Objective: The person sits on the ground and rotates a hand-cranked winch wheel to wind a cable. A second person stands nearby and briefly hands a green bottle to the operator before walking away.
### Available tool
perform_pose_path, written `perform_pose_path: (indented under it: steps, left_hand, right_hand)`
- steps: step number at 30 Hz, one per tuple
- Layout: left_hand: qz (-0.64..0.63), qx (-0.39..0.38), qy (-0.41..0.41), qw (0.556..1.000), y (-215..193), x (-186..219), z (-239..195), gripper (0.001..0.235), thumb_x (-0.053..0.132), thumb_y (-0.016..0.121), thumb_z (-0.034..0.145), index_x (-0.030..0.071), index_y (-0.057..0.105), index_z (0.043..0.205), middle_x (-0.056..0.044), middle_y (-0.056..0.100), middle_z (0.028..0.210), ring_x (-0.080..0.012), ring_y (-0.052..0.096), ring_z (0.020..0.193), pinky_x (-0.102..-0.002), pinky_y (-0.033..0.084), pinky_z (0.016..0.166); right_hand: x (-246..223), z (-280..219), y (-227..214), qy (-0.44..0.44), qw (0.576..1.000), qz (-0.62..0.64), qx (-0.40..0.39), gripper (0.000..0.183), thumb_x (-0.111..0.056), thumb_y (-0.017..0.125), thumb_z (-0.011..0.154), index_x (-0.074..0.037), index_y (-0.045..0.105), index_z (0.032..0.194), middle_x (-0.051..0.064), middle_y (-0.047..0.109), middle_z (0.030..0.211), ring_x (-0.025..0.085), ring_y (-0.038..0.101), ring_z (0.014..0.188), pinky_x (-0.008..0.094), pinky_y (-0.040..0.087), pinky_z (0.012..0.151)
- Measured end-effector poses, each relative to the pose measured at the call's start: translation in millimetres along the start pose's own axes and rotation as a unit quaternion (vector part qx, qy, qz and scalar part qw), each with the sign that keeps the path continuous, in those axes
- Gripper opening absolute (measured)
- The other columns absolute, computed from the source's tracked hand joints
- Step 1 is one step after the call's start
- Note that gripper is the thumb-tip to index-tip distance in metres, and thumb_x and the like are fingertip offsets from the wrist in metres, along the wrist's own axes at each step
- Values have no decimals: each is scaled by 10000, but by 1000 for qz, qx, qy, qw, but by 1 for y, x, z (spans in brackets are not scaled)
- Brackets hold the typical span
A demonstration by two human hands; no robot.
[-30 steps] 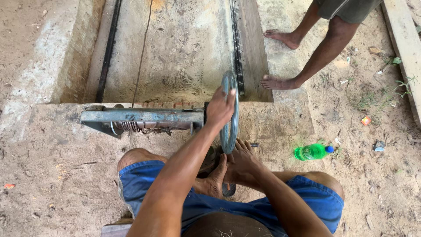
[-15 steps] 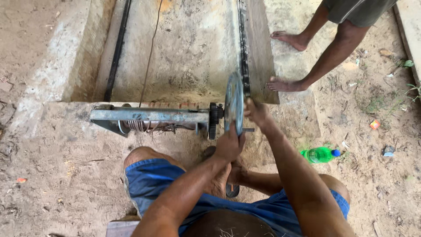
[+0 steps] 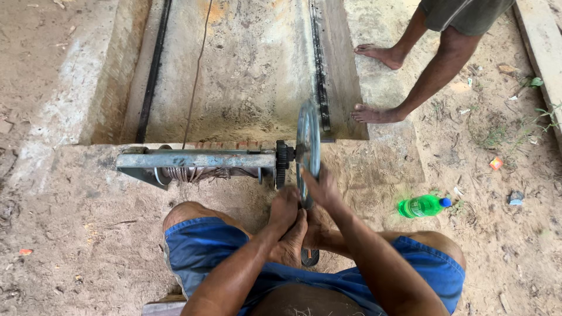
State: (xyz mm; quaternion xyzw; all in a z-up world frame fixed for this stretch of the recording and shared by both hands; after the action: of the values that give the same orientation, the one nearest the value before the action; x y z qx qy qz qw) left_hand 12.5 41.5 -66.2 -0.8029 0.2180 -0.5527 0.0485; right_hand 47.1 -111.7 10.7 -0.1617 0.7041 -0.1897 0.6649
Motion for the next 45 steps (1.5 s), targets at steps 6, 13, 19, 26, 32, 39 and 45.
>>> perform_pose_path:
  steps: [6, 13, 19, 26, 32, 39, 45]
  left_hand:
    - [89, 156, 271, 946, -30, 120, 62, 458, 376, 301, 1140, 42, 614, 1170, -99, 609, 1009, -135, 614, 630, -251, 560, 389]
    - [261, 59, 167, 949, -16, 189, 84, 553, 521, 364, 1083, 41, 637, 1043, -46, 556, 724, -120, 442, 470, -323, 430, 352]
    - [276, 47, 195, 940, -10, 158, 66, 541, 509, 444, 1065, -2, 620, 1042, -62, 584, 777, -133, 541, 507, -323, 491, 366]
    - [253, 84, 337, 903, -7, 124, 27, 623, 440, 536, 1023, -134, 522, 1264, -253, 638, 1036, -227, 670, 615, -330, 608, 426]
    - [245, 2, 335, 910, -7, 93, -2, 824, 452, 625, 1011, -154, 315, 1475, -300, 612, 1251, -292, 733, 718, -373, 654, 551]
    - [262, 23, 434, 862, -6, 57, -32, 627, 386, 767, 969, 75, 454, 1414, -216, 513, 1471, -334, 754, 909, -377, 672, 682]
    - [316, -56, 365, 874, -3, 23, -30, 631, 157, 686, 919, 99, 402, 1479, -175, 393, 1597, -310, 758, 905, -377, 663, 673]
  right_hand:
    - [47, -53, 26, -52, 996, -59, -45, 626, -244, 610, 963, 36, 356, 1462, 297, 632, 1186, 346, 717, 808, 459, 610, 712]
    - [66, -71, 22, 3, 941, -253, -223, 874, -241, 644, 936, -135, 128, 1633, 213, 588, 1393, 339, 752, 927, 468, 611, 839]
    - [81, -55, 20, -53, 874, -396, -278, 652, -175, 565, 993, -114, 318, 1593, 187, 682, 1116, 213, 691, 655, 323, 621, 526]
    - [66, 15, -30, 66, 946, -302, -96, 311, -285, 466, 1094, -96, 713, 1074, 110, 746, 844, 74, 543, 442, 258, 465, 361]
    - [-26, 67, -90, -231, 945, -200, 117, 380, -312, 502, 1080, 5, 675, 1198, 209, 739, 1087, 294, 742, 818, 397, 625, 637]
    - [-71, 97, -91, -216, 910, -324, 144, 945, -808, 198, 1039, -9, 666, 1229, 258, 699, 1181, 417, 647, 1117, 667, 458, 932]
    - [-43, 74, -84, -3, 909, -417, -4, 909, -687, 35, 1013, -124, 748, 1035, 122, 745, 1073, 246, 742, 997, 535, 354, 1178]
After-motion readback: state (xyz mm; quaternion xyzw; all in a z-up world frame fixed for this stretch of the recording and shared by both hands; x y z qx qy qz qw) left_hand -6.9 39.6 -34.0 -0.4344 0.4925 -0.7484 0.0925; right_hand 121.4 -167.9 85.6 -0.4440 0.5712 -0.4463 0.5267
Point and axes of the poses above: each hand's wrist, its own z-axis towards the middle knuckle, its own y-axis out of the palm, x = y × z, the point moved 4 cm from there along z, towards the middle knuckle
